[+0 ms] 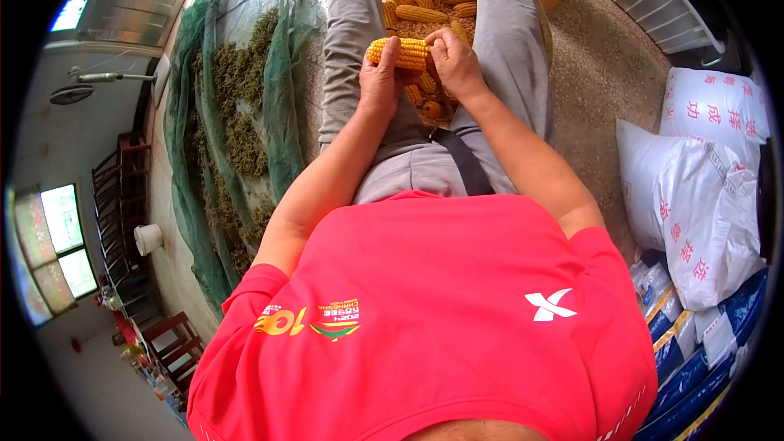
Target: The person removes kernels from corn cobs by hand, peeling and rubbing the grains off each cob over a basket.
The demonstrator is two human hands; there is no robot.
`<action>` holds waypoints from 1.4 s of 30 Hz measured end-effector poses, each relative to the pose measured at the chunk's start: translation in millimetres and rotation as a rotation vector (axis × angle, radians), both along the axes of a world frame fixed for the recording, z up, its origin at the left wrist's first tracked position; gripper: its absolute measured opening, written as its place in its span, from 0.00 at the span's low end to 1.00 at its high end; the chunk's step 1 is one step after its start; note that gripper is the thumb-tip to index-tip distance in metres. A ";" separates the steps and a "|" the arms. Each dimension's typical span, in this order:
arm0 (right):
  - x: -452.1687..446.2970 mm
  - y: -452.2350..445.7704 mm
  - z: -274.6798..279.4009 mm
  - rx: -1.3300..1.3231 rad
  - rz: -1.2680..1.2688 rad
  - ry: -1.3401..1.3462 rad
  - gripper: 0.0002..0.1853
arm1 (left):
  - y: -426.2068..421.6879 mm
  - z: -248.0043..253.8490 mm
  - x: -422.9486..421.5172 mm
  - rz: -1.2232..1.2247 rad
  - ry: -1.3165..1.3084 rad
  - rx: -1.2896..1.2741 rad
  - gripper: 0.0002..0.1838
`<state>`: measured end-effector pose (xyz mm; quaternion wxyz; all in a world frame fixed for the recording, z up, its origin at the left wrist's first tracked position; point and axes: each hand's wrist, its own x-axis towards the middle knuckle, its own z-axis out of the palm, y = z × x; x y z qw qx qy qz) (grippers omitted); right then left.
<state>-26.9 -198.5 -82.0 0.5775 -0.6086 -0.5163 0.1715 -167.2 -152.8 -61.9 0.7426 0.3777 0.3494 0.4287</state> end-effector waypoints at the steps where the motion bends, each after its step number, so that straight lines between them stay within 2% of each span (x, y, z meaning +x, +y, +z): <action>1: 0.0 -0.9 1.0 -0.023 -0.006 0.030 0.12 | -0.2 -0.1 0.5 0.000 0.006 0.006 0.17; 6: 2.3 -2.2 7.8 -0.130 -0.004 0.131 0.12 | -0.4 2.7 1.2 0.016 0.038 -0.012 0.18; 8: 3.7 -3.8 11.0 -0.121 0.070 0.240 0.11 | 1.4 1.2 0.8 0.020 0.027 -0.042 0.18; 12: 1.2 -4.3 11.1 -0.071 0.104 0.201 0.10 | 1.5 1.7 -0.5 0.024 -0.017 -0.072 0.19; 14: 0.8 -3.3 9.6 -0.053 0.033 0.086 0.11 | 1.7 -0.4 -2.4 -0.009 0.024 -0.007 0.18; 18: 2.2 -1.4 6.0 -0.071 -0.004 0.049 0.11 | 1.3 -0.8 -2.5 -0.034 0.031 0.006 0.17; 20: 3.0 -1.8 7.0 -0.245 -0.016 0.198 0.13 | 0.6 -1.1 -1.7 -0.040 0.014 0.014 0.16; 23: 6.0 4.5 -8.9 -0.234 -0.017 0.339 0.15 | 0.2 -5.2 0.9 -0.024 0.028 0.040 0.15; 30: 7.3 -1.7 0.2 -0.258 0.034 0.309 0.16 | 2.5 -0.3 10.5 -0.014 0.089 -0.011 0.16; 33: 6.1 -2.3 -1.1 -0.233 -0.002 0.275 0.14 | 4.5 -1.5 19.2 -0.001 0.137 -0.050 0.17; 35: 4.6 -2.7 -2.4 -0.166 -0.119 0.183 0.13 | 4.7 -4.0 25.6 0.031 0.165 -0.054 0.16; 42: 7.9 1.9 -6.3 -0.297 -0.141 0.256 0.12 | 9.0 -14.6 33.9 0.062 0.103 -0.072 0.14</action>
